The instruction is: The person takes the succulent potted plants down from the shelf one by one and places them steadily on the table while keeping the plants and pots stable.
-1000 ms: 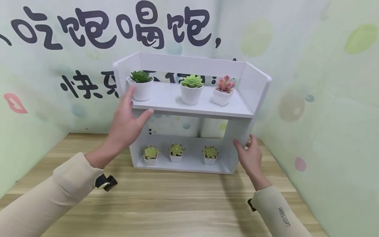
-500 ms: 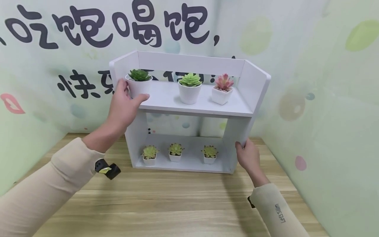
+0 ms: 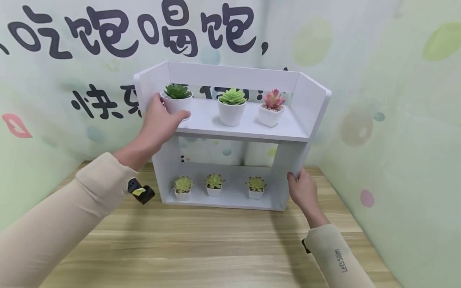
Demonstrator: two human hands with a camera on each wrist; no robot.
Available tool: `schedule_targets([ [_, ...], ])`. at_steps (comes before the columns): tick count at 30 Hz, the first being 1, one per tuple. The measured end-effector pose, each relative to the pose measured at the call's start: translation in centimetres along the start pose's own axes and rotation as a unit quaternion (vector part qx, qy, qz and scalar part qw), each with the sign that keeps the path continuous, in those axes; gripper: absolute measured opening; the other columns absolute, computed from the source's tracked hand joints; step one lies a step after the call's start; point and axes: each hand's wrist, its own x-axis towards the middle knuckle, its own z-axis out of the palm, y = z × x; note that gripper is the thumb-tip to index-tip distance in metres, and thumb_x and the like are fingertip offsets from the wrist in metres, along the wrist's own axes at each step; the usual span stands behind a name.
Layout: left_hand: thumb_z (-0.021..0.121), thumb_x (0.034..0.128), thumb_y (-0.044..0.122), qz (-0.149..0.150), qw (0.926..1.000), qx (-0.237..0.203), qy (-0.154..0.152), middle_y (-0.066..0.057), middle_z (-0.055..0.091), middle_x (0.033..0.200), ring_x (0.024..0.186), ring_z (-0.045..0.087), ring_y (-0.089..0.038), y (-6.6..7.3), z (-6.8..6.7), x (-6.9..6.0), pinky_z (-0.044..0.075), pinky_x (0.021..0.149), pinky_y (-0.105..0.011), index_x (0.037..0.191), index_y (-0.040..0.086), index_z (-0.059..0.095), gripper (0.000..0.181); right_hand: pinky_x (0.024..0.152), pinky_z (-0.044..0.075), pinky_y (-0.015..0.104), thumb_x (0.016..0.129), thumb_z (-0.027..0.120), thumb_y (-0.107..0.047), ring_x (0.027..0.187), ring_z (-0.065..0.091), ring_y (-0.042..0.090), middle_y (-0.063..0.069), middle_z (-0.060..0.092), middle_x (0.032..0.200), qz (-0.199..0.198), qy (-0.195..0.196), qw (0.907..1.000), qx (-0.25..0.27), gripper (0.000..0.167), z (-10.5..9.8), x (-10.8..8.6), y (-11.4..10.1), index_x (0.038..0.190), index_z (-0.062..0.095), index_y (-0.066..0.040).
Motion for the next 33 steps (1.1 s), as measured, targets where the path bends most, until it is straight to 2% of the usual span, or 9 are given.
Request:
schedule_targets([
  [5,0.066,0.0922,0.027,-0.019,0.9997,-0.017,0.001,-0.015,0.025,0.164,0.15,0.029,-0.023,0.5,-0.1,1.0,0.027,0.126,-0.035,0.157,0.002,0.011,0.088,0.077,0.059,0.048,0.105,0.045,-0.028,0.108,0.066,0.046,0.036,0.062,0.126,0.006,-0.02,0.9997,0.014,0.046,-0.1,0.0,-0.1,0.132,0.052,0.009],
  [14,0.07,0.0917,0.034,-0.039,0.9992,-0.001,0.01,-0.012,0.03,0.161,0.147,0.035,-0.022,0.4,0.0,2.1,0.03,0.124,-0.033,0.157,0.005,0.018,0.088,0.074,0.06,0.045,0.105,0.045,-0.028,0.109,0.065,0.047,0.037,0.061,0.128,0.009,-0.034,0.9993,0.014,0.047,-0.1,-0.1,0.1,0.134,0.05,0.009],
  [18,0.072,0.0904,0.034,-0.028,0.9995,-0.001,0.012,-0.013,0.038,0.156,0.142,0.041,-0.023,0.4,-0.1,2.4,0.034,0.121,-0.033,0.152,0.002,0.028,0.083,0.072,0.061,0.041,0.105,0.045,-0.028,0.109,0.065,0.047,0.037,0.06,0.128,0.012,-0.041,0.9989,0.019,0.049,-0.2,0.0,0.2,0.134,0.049,0.01],
  [24,0.077,0.0877,0.036,-0.006,0.9999,0.005,0.007,-0.012,0.056,0.141,0.124,0.052,-0.02,0.4,-0.6,2.3,0.043,0.113,-0.033,0.139,0.001,0.05,0.068,0.071,0.061,0.037,0.105,0.045,-0.028,0.108,0.066,0.046,0.037,0.06,0.127,0.018,-0.041,0.9987,0.024,0.048,-0.3,0.0,0.1,0.134,0.049,0.01],
  [28,0.08,0.0849,0.041,0.012,0.9999,0.011,-0.003,-0.01,0.061,0.129,0.112,0.053,-0.019,0.6,-1.1,1.9,0.048,0.099,-0.031,0.13,0.003,0.06,0.062,0.068,0.06,0.034,0.105,0.044,-0.027,0.103,0.067,0.044,0.037,0.06,0.125,0.02,-0.046,0.9982,0.032,0.047,-0.3,0.0,0.1,0.133,0.049,0.01],
  [33,0.083,0.0804,0.048,0.035,0.9986,0.034,-0.019,-0.006,0.061,0.108,0.098,0.052,-0.018,0.9,-1.7,0.9,0.044,0.081,-0.028,0.119,0.006,0.066,0.059,0.07,0.061,0.035,0.105,0.043,-0.027,0.104,0.067,0.044,0.038,0.059,0.128,0.021,-0.057,0.9971,0.046,0.049,-0.3,0.0,0.1,0.136,0.046,0.01],
])
